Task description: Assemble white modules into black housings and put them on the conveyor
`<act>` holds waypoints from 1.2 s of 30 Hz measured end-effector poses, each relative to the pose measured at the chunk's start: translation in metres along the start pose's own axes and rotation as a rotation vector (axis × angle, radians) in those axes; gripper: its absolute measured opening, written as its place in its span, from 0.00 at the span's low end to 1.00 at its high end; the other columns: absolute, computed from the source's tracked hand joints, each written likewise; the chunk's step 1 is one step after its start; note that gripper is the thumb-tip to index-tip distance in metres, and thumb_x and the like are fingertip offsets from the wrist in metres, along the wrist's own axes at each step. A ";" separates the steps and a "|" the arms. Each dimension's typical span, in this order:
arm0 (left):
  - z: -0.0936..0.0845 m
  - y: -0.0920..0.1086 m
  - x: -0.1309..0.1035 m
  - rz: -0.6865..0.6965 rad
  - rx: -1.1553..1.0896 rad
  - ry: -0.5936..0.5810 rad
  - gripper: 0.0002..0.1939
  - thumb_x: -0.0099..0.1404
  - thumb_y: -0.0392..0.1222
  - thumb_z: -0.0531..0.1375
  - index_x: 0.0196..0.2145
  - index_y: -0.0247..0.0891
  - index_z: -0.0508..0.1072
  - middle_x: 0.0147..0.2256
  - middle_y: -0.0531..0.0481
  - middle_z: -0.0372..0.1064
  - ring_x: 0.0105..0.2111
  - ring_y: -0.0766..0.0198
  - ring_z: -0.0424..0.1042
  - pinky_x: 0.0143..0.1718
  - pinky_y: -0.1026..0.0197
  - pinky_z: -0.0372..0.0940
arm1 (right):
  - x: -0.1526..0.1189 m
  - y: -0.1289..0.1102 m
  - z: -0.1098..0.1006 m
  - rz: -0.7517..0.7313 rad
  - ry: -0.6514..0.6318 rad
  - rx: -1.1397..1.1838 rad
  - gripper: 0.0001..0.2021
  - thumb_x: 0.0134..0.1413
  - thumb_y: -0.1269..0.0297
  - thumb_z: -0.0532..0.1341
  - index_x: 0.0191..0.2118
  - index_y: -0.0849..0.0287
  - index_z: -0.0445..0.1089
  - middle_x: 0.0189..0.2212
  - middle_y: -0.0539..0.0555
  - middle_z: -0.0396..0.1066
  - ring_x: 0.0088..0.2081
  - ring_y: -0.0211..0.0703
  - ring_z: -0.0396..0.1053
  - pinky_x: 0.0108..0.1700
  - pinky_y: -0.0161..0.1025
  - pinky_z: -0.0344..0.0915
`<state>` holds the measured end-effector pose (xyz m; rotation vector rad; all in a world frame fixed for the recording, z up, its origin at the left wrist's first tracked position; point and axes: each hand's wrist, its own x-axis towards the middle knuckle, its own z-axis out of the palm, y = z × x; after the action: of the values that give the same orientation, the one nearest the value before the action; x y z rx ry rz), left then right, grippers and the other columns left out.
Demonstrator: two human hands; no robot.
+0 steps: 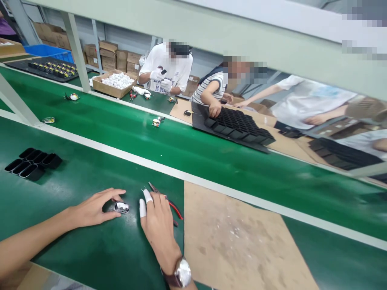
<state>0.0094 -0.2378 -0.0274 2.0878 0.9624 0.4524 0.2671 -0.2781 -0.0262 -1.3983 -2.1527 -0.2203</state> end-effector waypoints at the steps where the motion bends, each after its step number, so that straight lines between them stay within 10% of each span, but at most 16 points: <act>1: -0.001 0.001 0.000 -0.007 0.005 0.000 0.31 0.71 0.41 0.65 0.68 0.48 0.61 0.55 0.48 0.76 0.58 0.52 0.73 0.60 0.50 0.69 | -0.003 0.003 0.002 -0.004 -0.022 -0.077 0.14 0.70 0.74 0.55 0.57 0.64 0.69 0.45 0.64 0.73 0.46 0.58 0.70 0.49 0.58 0.72; 9: -0.008 0.006 0.002 -0.009 0.039 -0.010 0.34 0.70 0.42 0.66 0.69 0.48 0.60 0.55 0.49 0.78 0.59 0.50 0.73 0.64 0.46 0.65 | -0.011 0.005 0.016 0.004 -0.070 -0.199 0.19 0.59 0.85 0.50 0.49 0.64 0.72 0.42 0.64 0.73 0.44 0.57 0.69 0.48 0.57 0.73; 17: -0.003 -0.006 0.000 0.019 0.016 0.026 0.32 0.75 0.46 0.63 0.71 0.51 0.57 0.59 0.47 0.76 0.61 0.53 0.73 0.63 0.47 0.67 | -0.003 -0.012 -0.004 -0.112 0.049 0.176 0.15 0.66 0.77 0.55 0.55 0.60 0.70 0.43 0.58 0.73 0.37 0.46 0.72 0.35 0.42 0.71; 36: -0.001 -0.004 0.000 0.134 0.068 0.058 0.36 0.76 0.47 0.63 0.74 0.53 0.50 0.58 0.48 0.78 0.60 0.53 0.74 0.61 0.48 0.69 | 0.002 -0.020 -0.011 -0.230 0.010 0.079 0.13 0.63 0.79 0.52 0.35 0.57 0.69 0.42 0.60 0.71 0.38 0.47 0.67 0.33 0.44 0.64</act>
<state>0.0069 -0.2357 -0.0300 2.2204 0.8858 0.5582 0.2528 -0.2907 -0.0125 -1.1026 -2.2872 -0.2253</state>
